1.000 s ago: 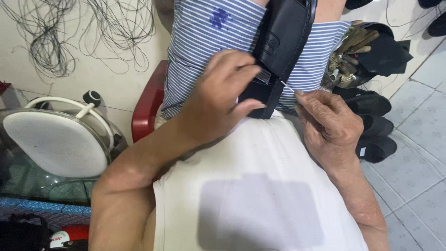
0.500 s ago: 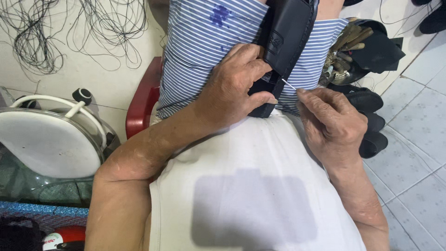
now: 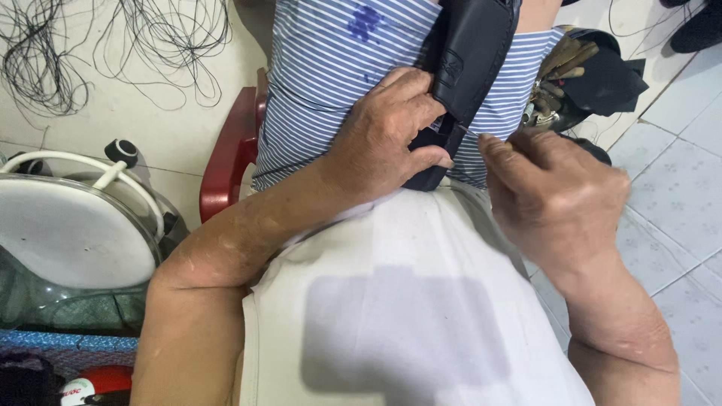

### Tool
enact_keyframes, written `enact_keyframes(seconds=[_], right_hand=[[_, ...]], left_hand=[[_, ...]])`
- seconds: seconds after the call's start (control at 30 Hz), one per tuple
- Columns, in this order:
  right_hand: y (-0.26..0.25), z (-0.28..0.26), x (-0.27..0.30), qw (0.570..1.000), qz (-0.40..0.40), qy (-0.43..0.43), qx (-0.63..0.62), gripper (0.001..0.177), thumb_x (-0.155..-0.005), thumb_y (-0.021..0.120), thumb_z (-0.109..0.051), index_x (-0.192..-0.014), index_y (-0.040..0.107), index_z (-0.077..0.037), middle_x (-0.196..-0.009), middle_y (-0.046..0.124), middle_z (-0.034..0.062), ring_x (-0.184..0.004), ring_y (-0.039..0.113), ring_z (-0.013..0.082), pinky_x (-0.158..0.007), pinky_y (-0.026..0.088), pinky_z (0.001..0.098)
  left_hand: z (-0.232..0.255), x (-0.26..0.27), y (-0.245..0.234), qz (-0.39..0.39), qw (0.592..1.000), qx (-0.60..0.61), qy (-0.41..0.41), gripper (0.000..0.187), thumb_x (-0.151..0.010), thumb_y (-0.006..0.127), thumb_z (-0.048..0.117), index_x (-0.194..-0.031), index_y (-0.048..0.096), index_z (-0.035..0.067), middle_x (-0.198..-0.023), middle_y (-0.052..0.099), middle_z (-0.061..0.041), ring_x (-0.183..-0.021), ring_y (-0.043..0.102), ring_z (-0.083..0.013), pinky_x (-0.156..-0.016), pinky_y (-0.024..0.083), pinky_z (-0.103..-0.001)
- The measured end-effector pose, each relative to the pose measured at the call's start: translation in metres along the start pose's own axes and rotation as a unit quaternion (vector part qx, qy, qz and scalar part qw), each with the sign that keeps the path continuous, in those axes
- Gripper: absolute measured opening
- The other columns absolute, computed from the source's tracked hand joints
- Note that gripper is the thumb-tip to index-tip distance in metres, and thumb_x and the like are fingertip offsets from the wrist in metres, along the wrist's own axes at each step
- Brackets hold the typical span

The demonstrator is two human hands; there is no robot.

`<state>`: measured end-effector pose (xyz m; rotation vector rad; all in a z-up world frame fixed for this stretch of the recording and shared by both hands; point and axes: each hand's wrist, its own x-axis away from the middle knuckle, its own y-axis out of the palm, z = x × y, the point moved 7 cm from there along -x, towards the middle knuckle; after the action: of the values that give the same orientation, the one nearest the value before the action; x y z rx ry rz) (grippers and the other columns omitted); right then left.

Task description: The person sews a black shoe using a needle and thread. They repeatedly push the needle through the shoe material and pull the thread to secure stitches, working on the shoe while seated.

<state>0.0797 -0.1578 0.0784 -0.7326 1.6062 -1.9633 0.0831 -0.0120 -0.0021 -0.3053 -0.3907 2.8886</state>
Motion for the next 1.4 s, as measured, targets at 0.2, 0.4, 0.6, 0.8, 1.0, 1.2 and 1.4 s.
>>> enact_keyframes(seconds=[0.2,0.4,0.6,0.8,1.0,1.2,1.4], right_hand=[[0.016,0.002,-0.007,0.977,0.055,-0.016,-0.205,0.014,-0.105,0.083,0.002,-0.106,0.081,-0.012,-0.092,0.073,0.0074,-0.069,0.066,0.0217,-0.052,0.041,0.0304],[0.027,0.001,-0.011,0.912,0.093,-0.011,-0.398,0.012,-0.098,0.078,0.014,-0.102,0.070,0.007,-0.093,0.072,0.0228,-0.081,0.072,0.0301,-0.069,0.055,0.0329],[0.031,0.005,-0.007,0.916,0.071,-0.017,-0.395,0.006,-0.100,0.072,0.012,-0.104,0.070,0.008,-0.092,0.074,0.0172,-0.078,0.068,0.0277,-0.070,0.053,0.0342],[0.033,0.009,-0.009,0.916,0.053,-0.011,-0.398,0.004,-0.100,0.073,0.007,-0.104,0.071,0.007,-0.095,0.074,0.0160,-0.085,0.072,0.0292,-0.076,0.054,0.0354],[0.034,0.013,-0.015,0.912,0.049,-0.026,-0.407,0.001,-0.099,0.072,0.006,-0.100,0.072,0.006,-0.092,0.074,0.0175,-0.078,0.070,0.0279,-0.069,0.052,0.0340],[0.036,0.009,-0.017,0.907,0.059,-0.030,-0.416,0.004,-0.097,0.070,0.008,-0.101,0.071,0.008,-0.093,0.074,0.0188,-0.082,0.072,0.0306,-0.073,0.055,0.0360],[0.046,0.014,0.020,0.925,0.097,0.016,-0.366,0.014,-0.088,0.075,0.002,-0.102,0.077,0.004,-0.071,0.064,0.0156,-0.055,0.062,0.0289,-0.047,0.048,0.0359]], left_hand=[[-0.004,0.000,-0.001,-0.013,1.000,0.018,0.013,0.053,-0.063,0.102,0.016,-0.089,0.060,-0.003,-0.087,0.050,-0.011,-0.087,0.049,-0.0294,-0.075,0.047,-0.042],[0.011,0.008,-0.011,-0.031,0.999,-0.037,0.025,0.060,-0.071,0.100,0.017,-0.108,0.061,-0.009,-0.106,0.059,-0.023,-0.108,0.057,-0.0437,-0.105,0.049,-0.053],[0.039,0.003,-0.022,0.008,0.971,-0.216,0.099,0.009,-0.098,0.064,-0.004,-0.090,0.069,-0.005,-0.094,0.064,-0.015,-0.100,0.061,-0.0325,-0.084,0.060,-0.036],[0.016,0.014,-0.030,-0.004,0.912,0.360,-0.198,0.011,-0.099,0.063,0.012,-0.098,0.069,0.002,-0.120,0.069,-0.018,-0.115,0.068,-0.0239,-0.101,0.057,-0.030],[-0.012,0.026,-0.005,0.135,0.809,0.499,-0.281,0.019,-0.098,0.068,0.016,-0.109,0.071,0.001,-0.097,0.074,-0.014,-0.088,0.072,-0.0210,-0.083,0.068,-0.033],[-0.024,0.023,0.002,0.083,0.920,0.181,-0.339,0.010,-0.088,0.068,0.003,-0.098,0.066,0.004,-0.075,0.072,-0.005,-0.063,0.069,-0.0101,-0.059,0.058,-0.022],[-0.024,0.018,0.013,0.018,0.871,0.287,-0.398,0.012,-0.087,0.063,-0.003,-0.097,0.070,-0.006,-0.074,0.073,-0.018,-0.063,0.074,-0.0149,-0.055,0.064,-0.021]])
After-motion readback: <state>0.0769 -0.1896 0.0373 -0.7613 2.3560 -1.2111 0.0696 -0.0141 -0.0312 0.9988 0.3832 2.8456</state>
